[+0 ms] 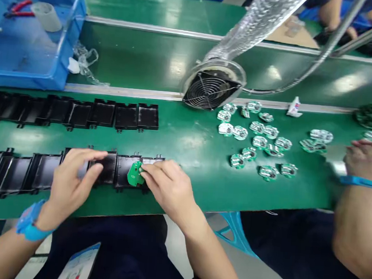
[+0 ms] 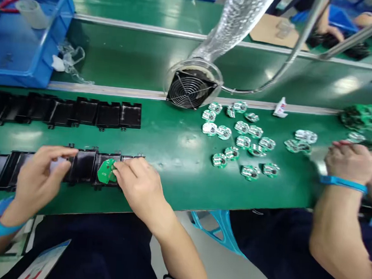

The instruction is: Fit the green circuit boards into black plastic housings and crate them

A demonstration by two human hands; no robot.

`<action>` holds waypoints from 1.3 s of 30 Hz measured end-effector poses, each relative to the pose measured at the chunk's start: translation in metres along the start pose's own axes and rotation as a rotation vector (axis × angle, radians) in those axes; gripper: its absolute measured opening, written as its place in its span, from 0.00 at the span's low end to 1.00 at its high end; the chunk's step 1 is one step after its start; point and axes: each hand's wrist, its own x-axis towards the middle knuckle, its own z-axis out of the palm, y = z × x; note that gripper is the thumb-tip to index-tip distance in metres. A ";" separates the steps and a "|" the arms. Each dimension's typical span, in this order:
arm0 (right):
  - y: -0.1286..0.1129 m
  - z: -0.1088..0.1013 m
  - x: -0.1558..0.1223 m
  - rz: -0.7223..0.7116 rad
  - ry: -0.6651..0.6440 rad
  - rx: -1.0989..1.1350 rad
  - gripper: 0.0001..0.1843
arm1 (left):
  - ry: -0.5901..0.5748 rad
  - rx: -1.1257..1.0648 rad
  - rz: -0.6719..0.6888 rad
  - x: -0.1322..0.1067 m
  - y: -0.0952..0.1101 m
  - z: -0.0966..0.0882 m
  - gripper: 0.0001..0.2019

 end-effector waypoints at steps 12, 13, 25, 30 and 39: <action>-0.016 0.031 0.021 -0.236 -0.411 -0.446 0.11 | -0.065 0.360 0.436 -0.039 -0.007 0.028 0.14; -0.015 0.032 0.022 -0.238 -0.414 -0.447 0.11 | -0.083 0.372 0.439 -0.038 -0.008 0.029 0.14; -0.008 0.041 0.020 -0.227 -0.441 -0.398 0.09 | -0.140 0.375 0.420 -0.043 -0.013 0.041 0.19; -0.008 0.034 0.013 -0.182 -0.412 -0.335 0.13 | -0.151 0.401 0.416 -0.042 -0.014 0.042 0.20; -0.015 0.030 -0.028 -0.072 -0.294 -0.289 0.21 | -0.188 0.439 0.433 -0.041 -0.011 0.041 0.20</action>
